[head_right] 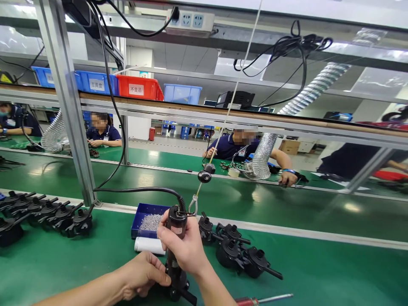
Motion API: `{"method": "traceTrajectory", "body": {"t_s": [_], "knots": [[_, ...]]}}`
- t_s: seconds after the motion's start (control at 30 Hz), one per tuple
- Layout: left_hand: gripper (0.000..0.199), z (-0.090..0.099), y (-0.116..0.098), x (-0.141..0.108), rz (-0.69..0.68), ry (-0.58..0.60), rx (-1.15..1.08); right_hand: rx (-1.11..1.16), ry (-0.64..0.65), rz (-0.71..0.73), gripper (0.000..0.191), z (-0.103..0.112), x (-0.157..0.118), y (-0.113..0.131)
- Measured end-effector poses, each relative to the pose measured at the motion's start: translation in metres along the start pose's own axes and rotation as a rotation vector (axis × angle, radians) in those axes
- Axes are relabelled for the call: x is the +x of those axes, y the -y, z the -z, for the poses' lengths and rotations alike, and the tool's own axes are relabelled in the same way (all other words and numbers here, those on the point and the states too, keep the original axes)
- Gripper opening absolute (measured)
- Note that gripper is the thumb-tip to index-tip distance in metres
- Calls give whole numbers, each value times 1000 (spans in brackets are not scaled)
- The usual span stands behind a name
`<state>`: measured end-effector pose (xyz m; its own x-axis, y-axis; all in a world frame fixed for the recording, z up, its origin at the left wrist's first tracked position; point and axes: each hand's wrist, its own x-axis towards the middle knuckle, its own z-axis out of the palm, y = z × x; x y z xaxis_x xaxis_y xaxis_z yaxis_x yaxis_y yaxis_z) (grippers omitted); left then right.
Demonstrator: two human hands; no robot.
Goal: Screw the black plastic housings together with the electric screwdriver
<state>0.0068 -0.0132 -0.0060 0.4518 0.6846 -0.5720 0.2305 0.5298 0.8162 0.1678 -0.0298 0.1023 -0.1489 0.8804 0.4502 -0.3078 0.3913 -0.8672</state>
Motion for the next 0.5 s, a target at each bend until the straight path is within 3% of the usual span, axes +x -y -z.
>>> {"method": "traceTrajectory", "body": {"t_s": [0.33,0.5], "knots": [[37,-2,-4,2,-17,11,9,115,-14,51,32,10,5,-8],[40,-1,-5,4,-61,-38,129,145,35,42,35,14,9,-19]]}}
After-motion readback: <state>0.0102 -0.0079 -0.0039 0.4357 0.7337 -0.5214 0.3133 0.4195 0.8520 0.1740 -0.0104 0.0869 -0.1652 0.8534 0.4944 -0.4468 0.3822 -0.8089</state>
